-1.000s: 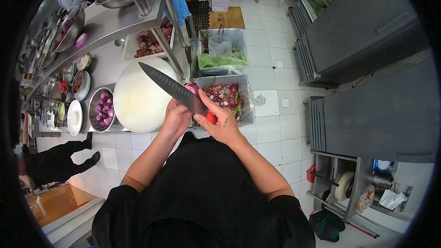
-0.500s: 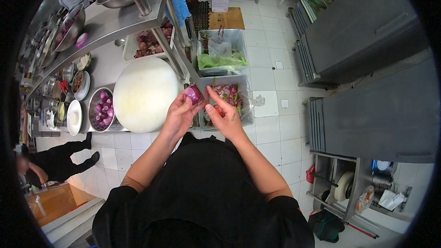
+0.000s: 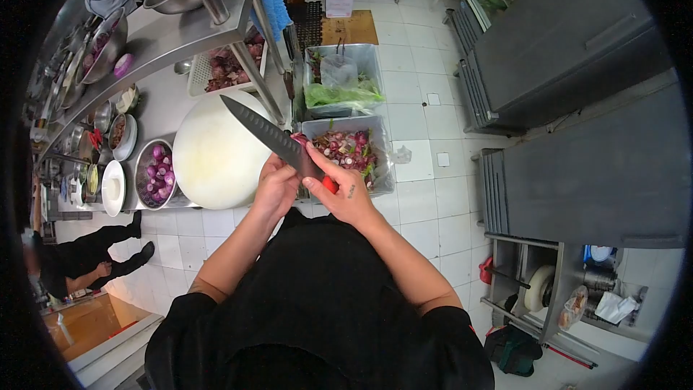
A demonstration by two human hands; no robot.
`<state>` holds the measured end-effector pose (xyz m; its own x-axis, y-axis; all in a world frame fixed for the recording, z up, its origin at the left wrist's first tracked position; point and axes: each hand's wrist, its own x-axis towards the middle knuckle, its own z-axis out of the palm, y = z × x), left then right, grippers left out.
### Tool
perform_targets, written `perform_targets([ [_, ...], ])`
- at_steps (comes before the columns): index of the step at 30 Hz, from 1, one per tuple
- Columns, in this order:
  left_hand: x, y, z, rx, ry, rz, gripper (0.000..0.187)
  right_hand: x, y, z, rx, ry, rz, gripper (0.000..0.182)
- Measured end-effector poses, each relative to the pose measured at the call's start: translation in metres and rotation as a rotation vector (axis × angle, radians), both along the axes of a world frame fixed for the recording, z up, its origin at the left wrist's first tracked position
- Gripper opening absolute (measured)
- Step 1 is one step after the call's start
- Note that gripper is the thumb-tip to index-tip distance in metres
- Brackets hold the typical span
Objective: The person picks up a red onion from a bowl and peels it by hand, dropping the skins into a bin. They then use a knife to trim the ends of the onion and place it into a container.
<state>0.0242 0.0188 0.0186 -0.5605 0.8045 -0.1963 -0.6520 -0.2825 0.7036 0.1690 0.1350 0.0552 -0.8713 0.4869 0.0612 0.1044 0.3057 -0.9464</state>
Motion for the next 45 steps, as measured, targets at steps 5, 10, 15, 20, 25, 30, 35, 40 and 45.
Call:
perform_targets([
  [5, 0.001, 0.004, 0.010, 0.042, -0.033, -0.067, 0.054, 0.004, 0.010, -0.013, -0.400, 0.071, -0.044, 0.057],
  [10, -0.013, 0.010, -0.012, 0.143, -0.228, -0.181, 0.060, 0.001, 0.019, -0.016, -0.748, 0.042, -0.084, 0.060],
  [15, -0.016, 0.016, 0.004, 0.186, -0.197, -0.182, 0.066, 0.007, 0.016, -0.007, -0.803, 0.154, 0.038, 0.065],
  [20, -0.018, 0.022, -0.007, 0.173, -0.153, -0.177, 0.066, 0.002, 0.014, -0.019, -0.689, 0.130, 0.039, 0.062],
  [25, -0.012, 0.028, -0.010, 0.012, 0.066, -0.112, 0.059, 0.004, 0.016, -0.025, -0.632, 0.087, -0.007, 0.055],
  [30, -0.036, 0.017, -0.031, 0.185, -0.260, -0.147, 0.050, 0.008, 0.036, -0.016, -0.813, 0.162, -0.138, 0.048],
  [35, -0.036, 0.015, -0.028, 0.080, -0.133, -0.080, 0.046, 0.010, 0.036, -0.018, -0.657, 0.023, -0.062, 0.055],
  [40, -0.028, 0.032, -0.029, 0.054, -0.140, -0.025, 0.048, -0.006, 0.028, -0.020, -0.541, 0.016, -0.122, 0.063],
  [45, -0.020, 0.028, -0.031, 0.036, -0.139, -0.056, 0.046, -0.008, 0.021, -0.019, -0.230, -0.020, -0.008, 0.077],
])
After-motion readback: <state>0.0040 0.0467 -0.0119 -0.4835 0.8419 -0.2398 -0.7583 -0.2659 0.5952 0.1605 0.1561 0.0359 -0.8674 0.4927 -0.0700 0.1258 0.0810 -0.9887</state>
